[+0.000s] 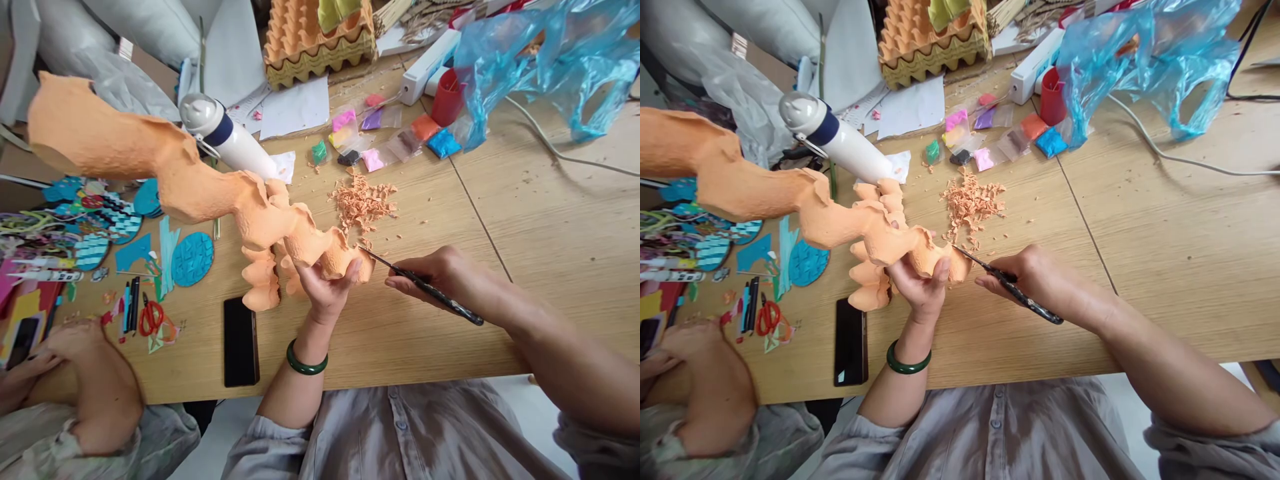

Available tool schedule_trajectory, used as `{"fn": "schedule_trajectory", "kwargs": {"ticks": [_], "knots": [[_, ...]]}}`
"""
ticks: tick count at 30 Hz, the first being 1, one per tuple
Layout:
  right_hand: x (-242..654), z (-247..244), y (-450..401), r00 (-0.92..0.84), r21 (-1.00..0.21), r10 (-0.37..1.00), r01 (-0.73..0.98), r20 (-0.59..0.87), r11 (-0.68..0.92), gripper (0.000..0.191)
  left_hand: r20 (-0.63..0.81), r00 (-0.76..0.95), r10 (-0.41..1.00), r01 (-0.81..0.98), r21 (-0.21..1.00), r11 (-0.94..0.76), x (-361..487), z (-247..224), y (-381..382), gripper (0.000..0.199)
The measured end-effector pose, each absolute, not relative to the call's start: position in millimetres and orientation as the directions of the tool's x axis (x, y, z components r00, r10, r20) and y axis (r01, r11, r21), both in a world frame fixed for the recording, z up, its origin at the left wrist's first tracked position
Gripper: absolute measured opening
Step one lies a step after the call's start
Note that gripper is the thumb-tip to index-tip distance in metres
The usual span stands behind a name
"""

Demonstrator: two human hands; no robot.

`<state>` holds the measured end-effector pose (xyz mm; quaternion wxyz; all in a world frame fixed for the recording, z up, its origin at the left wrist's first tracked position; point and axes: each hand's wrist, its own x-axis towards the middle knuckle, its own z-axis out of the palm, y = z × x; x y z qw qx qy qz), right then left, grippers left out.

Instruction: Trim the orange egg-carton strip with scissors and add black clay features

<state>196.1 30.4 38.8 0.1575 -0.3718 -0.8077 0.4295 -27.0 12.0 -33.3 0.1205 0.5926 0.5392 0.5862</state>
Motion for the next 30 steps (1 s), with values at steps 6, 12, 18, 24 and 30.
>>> {"fn": "schedule_trajectory", "kwargs": {"ticks": [6,12,18,24,30], "knots": [[189.5,44.0,28.0,-0.606,-0.807,0.789,0.514,-0.101,0.292,0.065,0.665,-0.284,0.691,0.499,0.718,-0.486,-24.3,-22.7,12.5,0.075],[188.8,37.5,29.7,-0.615,-0.854,0.767,0.486,-0.184,0.184,0.063,0.603,-0.277,0.748,0.411,0.778,-0.475,-22.2,-12.8,13.4,0.065],[188.2,36.6,29.0,-0.628,-0.905,0.739,0.421,-0.244,0.059,0.066,0.553,-0.275,0.787,0.353,0.819,-0.452,-21.0,-12.2,12.8,0.062],[185.4,36.6,29.1,-0.628,-0.914,0.698,0.395,-0.344,-0.095,0.062,0.455,-0.275,0.847,0.374,0.862,-0.342,-22.3,-11.2,12.5,0.061],[185.1,35.7,29.4,-0.691,-0.905,0.590,0.261,-0.418,-0.335,0.051,0.453,-0.262,0.852,0.382,0.860,-0.339,-23.1,-10.1,12.8,0.060]]}}
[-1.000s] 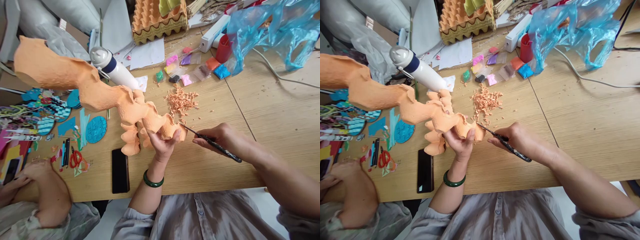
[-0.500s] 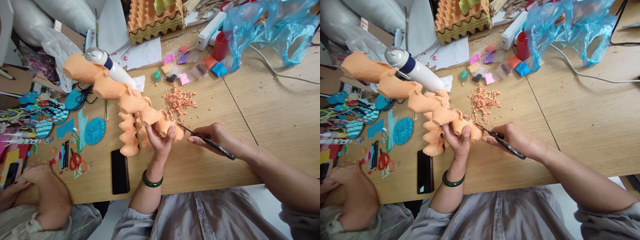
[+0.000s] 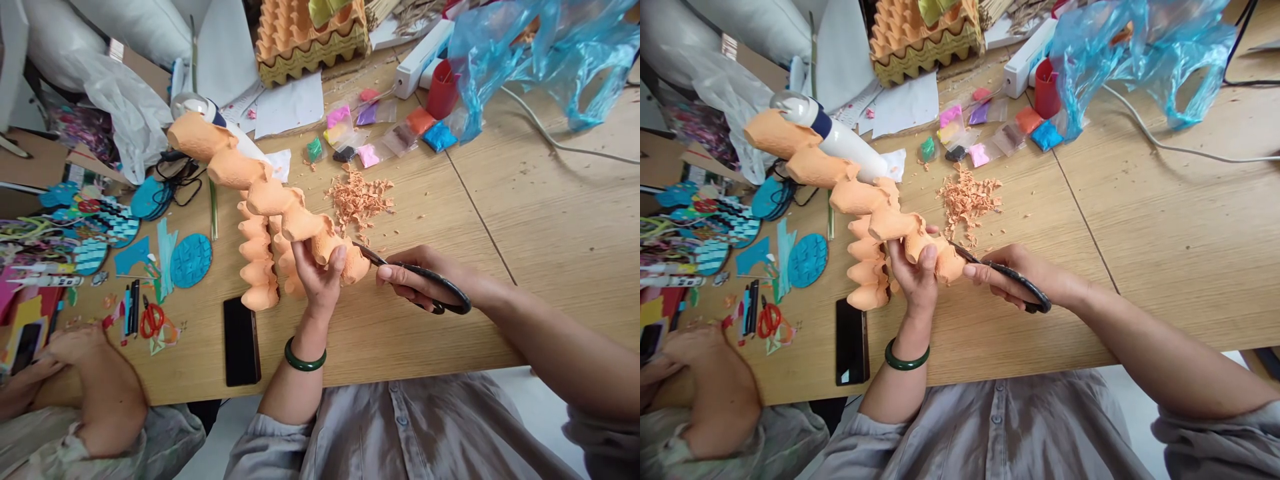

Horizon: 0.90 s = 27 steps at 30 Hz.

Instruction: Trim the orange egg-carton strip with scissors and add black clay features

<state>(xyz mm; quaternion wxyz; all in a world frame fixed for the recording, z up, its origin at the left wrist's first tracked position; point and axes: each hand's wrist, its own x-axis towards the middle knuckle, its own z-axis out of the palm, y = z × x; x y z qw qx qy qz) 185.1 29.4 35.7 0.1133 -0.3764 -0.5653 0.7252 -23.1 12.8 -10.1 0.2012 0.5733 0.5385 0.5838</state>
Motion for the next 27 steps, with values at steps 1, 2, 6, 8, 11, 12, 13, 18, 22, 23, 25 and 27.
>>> {"fn": "schedule_trajectory", "kwargs": {"ticks": [1,2,6,8,11,12,13,18,22,23,25,27], "knots": [[185.6,35.7,30.0,-0.700,-0.902,0.579,0.251,-0.419,-0.350,0.051,0.449,-0.259,0.855,0.374,0.863,-0.340,-23.2,-9.8,12.9,0.059],[185.9,35.7,30.6,-0.705,-0.902,0.573,0.248,-0.418,-0.353,0.050,0.441,-0.257,0.860,0.364,0.869,-0.337,-23.2,-9.6,12.9,0.058],[185.1,35.1,31.6,-0.696,-0.903,0.582,0.261,-0.420,-0.341,0.051,0.416,-0.259,0.872,0.324,0.888,-0.327,-22.4,-8.3,12.7,0.051],[183.9,34.2,31.3,-0.656,-0.895,0.611,0.293,-0.444,-0.335,0.053,0.409,-0.256,0.876,0.293,0.896,-0.333,-21.6,-7.7,12.1,0.047],[182.8,33.3,31.3,-0.561,-0.885,0.687,0.333,-0.463,-0.325,0.056,0.367,-0.245,0.897,0.253,0.918,-0.306,-20.7,-7.6,10.4,0.047],[182.8,33.4,31.5,-0.543,-0.887,0.704,0.335,-0.458,-0.318,0.057,0.347,-0.240,0.907,0.242,0.926,-0.290,-20.7,-7.8,9.8,0.048],[182.9,33.7,31.8,-0.541,-0.891,0.713,0.336,-0.447,-0.304,0.057,0.326,-0.236,0.916,0.227,0.935,-0.274,-20.7,-8.1,9.3,0.049],[184.7,34.6,33.3,-0.594,-0.932,0.771,0.362,-0.231,0.000,0.045,0.254,-0.211,0.944,0.096,0.966,-0.238,-21.1,-9.1,9.6,0.038],[186.0,29.8,35.4,-0.502,-0.786,0.865,0.533,0.002,0.311,0.026,0.201,-0.195,0.960,0.005,0.979,-0.204,-19.8,-7.8,11.7,0.036],[186.1,27.6,36.1,-0.489,-0.725,0.869,0.571,0.076,0.385,0.026,0.185,-0.194,0.963,0.003,0.982,-0.188,-19.3,-7.7,12.0,0.037],[185.9,22.4,37.3,-0.497,-0.601,0.839,0.608,0.223,0.520,0.028,0.156,-0.184,0.970,0.007,0.987,-0.158,-17.9,-8.4,12.2,0.041],[185.0,17.1,37.9,-0.518,-0.500,0.793,0.618,0.321,0.606,0.028,0.142,-0.169,0.975,-0.018,0.989,-0.147,-16.3,-10.6,11.7,0.045]]}}
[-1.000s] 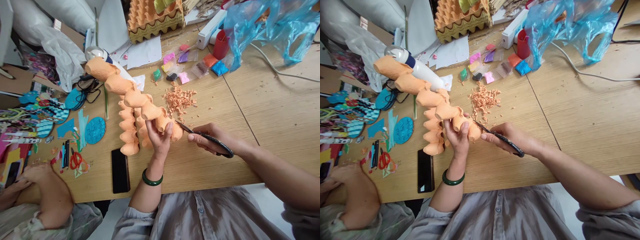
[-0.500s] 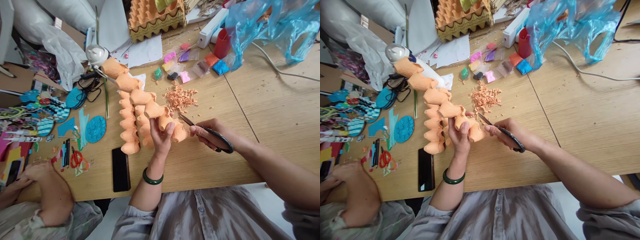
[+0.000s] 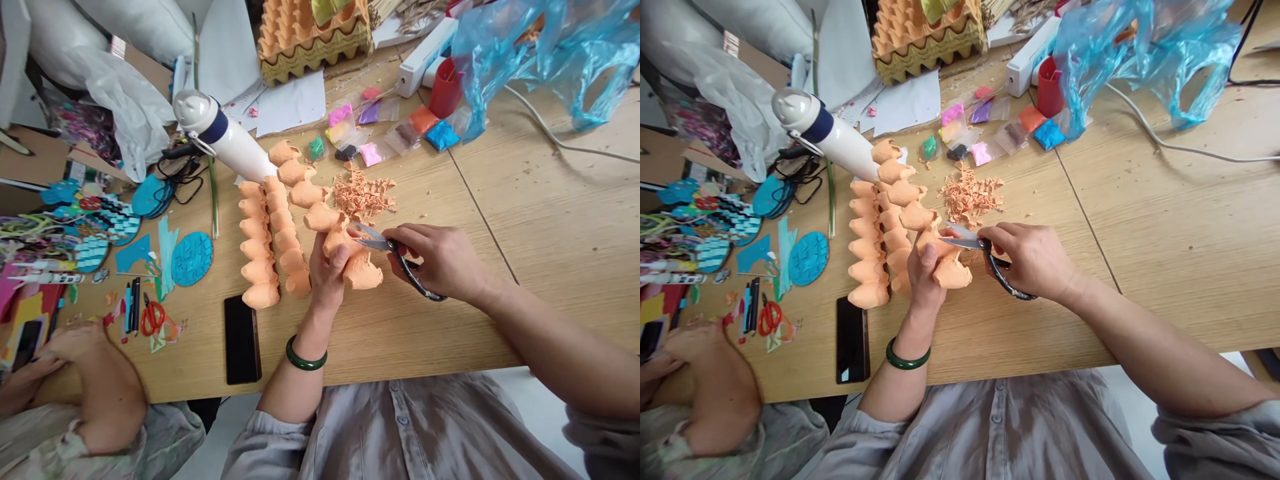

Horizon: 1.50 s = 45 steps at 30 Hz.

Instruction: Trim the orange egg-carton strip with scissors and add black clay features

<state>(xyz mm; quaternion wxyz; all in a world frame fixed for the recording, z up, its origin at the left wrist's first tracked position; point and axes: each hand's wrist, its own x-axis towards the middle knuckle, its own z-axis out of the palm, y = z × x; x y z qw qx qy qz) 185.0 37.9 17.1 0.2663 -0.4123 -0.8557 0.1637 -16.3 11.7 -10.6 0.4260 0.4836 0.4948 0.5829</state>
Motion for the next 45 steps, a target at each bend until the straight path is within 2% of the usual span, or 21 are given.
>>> {"fn": "schedule_trajectory", "kwargs": {"ticks": [3,8,13,20,24,31,35,40,43,45], "knots": [[183.0,11.1,38.0,-0.535,-0.409,0.751,0.630,0.387,0.660,0.027,0.126,-0.152,0.980,-0.065,0.988,-0.137,-13.9,-15.3,10.2,0.046],[181.6,7.9,37.3,-0.539,-0.364,0.720,0.626,0.436,0.690,0.028,0.051,-0.070,0.996,-0.094,0.994,-0.057,-13.0,-20.5,8.3,0.055],[182.4,8.5,35.2,-0.545,-0.399,0.749,0.634,0.377,0.662,0.029,0.040,-0.061,0.997,-0.096,0.994,-0.046,-13.6,-21.3,8.6,0.054],[183.2,9.3,35.2,-0.552,-0.290,0.740,0.689,0.384,0.665,0.032,0.032,-0.083,0.996,-0.077,0.996,-0.039,-13.2,-20.5,8.2,0.048],[181.6,12.4,33.4,-0.551,-0.282,0.757,0.709,0.351,0.647,0.034,0.022,-0.081,0.996,-0.077,0.997,-0.028,-12.3,-19.9,8.4,0.048],[178.3,6.9,33.2,-0.494,-0.392,0.813,0.713,0.308,0.582,0.036,-0.021,-0.073,0.997,-0.108,0.994,0.013,-8.9,-17.4,11.9,0.052],[177.3,4.0,34.8,-0.454,-0.534,0.856,0.673,0.248,0.512,0.038,-0.035,-0.090,0.995,-0.141,0.990,0.022,-8.5,-14.3,12.7,0.051],[180.6,16.0,37.0,-0.347,-0.678,0.934,0.666,0.086,0.310,0.048,0.129,-0.176,0.976,-0.068,0.987,-0.143,-13.3,-12.0,10.4,0.041],[187.1,31.2,40.5,-0.457,-0.864,0.883,0.482,-0.107,0.145,0.056,0.229,-0.215,0.949,0.065,0.973,-0.220,-17.7,-12.2,9.6,0.049],[191.9,40.5,42.7,-0.548,-0.927,0.808,0.375,-0.216,0.006,0.062,0.313,-0.239,0.919,0.178,0.945,-0.276,-19.9,-12.4,9.8,0.064]]}}
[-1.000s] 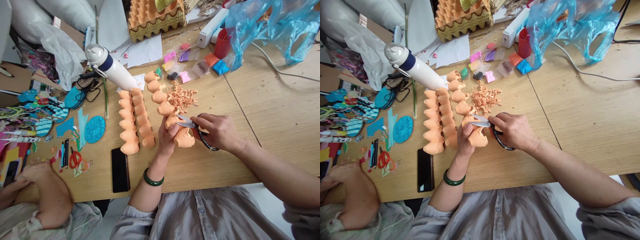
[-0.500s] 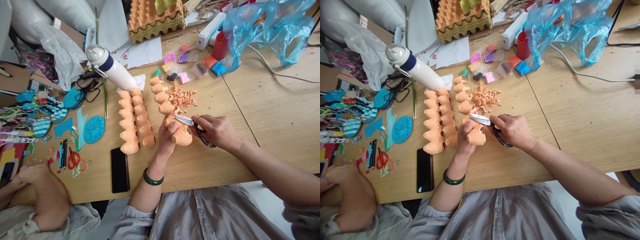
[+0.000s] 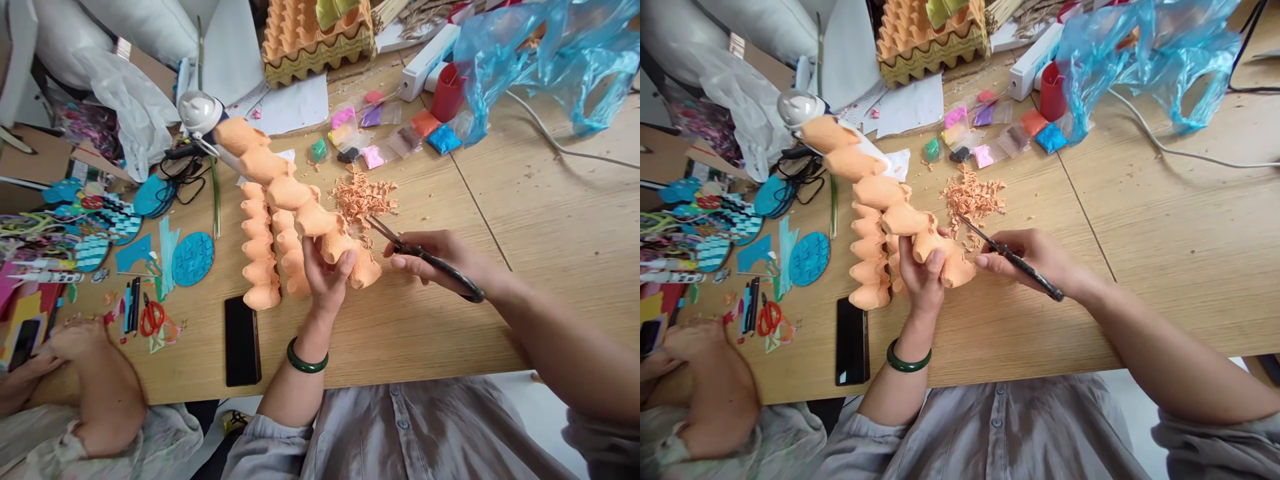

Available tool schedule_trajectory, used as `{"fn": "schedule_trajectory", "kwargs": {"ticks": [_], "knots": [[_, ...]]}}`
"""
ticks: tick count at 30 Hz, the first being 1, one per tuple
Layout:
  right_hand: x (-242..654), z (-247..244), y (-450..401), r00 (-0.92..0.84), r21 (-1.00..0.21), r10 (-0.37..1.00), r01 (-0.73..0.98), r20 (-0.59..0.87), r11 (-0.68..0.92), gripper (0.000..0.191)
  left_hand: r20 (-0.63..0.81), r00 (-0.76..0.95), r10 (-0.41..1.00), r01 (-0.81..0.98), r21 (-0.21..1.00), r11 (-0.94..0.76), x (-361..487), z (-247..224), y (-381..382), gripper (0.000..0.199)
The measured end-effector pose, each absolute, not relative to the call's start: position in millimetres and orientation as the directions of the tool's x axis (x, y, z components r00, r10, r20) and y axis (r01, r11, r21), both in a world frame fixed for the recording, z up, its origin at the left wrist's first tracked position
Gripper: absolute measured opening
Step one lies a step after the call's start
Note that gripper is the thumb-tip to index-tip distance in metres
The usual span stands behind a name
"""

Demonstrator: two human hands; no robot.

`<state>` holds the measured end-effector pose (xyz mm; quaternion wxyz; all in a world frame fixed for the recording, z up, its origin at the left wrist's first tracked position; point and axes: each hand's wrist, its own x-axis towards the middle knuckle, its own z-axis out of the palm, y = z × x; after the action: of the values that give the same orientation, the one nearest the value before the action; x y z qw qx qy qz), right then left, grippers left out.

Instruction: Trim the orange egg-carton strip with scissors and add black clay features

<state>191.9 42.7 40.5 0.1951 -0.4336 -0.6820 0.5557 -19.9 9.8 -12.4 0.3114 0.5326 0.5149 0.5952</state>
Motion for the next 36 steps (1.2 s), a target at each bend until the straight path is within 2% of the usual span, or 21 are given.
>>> {"fn": "schedule_trajectory", "kwargs": {"ticks": [3,6,8,14,19,24,31,34,36], "knots": [[197.3,48.6,44.1,-0.595,-0.914,0.715,0.372,-0.368,-0.161,0.065,0.427,-0.254,0.868,0.297,0.888,-0.350,-22.2,-13.8,10.8,0.084],[199.1,49.8,42.3,-0.615,-0.888,0.646,0.377,-0.452,-0.263,0.063,0.496,-0.264,0.827,0.343,0.850,-0.400,-24.1,-17.4,11.1,0.083],[198.6,49.5,39.8,-0.646,-0.884,0.605,0.352,-0.466,-0.306,0.061,0.520,-0.261,0.814,0.339,0.839,-0.427,-25.2,-20.6,10.5,0.080],[194.3,49.3,32.7,-0.702,-0.868,0.523,0.310,-0.484,-0.387,0.057,0.537,-0.224,0.813,0.364,0.820,-0.441,-25.1,-25.7,8.5,0.089],[188.3,47.3,29.0,-0.689,-0.855,0.531,0.273,-0.494,-0.442,0.058,0.599,-0.233,0.767,0.474,0.758,-0.448,-21.6,-18.9,8.0,0.082],[181.2,45.1,23.3,-0.593,-0.827,0.587,0.294,-0.551,-0.479,0.063,0.571,-0.264,0.777,0.496,0.771,-0.399,-18.0,-14.7,6.1,0.082],[176.5,35.6,19.5,-0.534,-0.830,0.637,0.325,-0.557,-0.453,0.062,0.512,-0.266,0.817,0.343,0.842,-0.416,-13.9,-11.4,6.6,0.072],[176.8,30.7,23.7,-0.553,-0.836,0.633,0.281,-0.542,-0.471,0.063,0.428,-0.282,0.859,0.258,0.896,-0.362,-14.5,-11.0,5.9,0.062],[178.0,28.8,27.6,-0.567,-0.867,0.659,0.264,-0.494,-0.423,0.061,0.351,-0.284,0.892,0.188,0.933,-0.307,-15.7,-12.7,5.0,0.058]]}}
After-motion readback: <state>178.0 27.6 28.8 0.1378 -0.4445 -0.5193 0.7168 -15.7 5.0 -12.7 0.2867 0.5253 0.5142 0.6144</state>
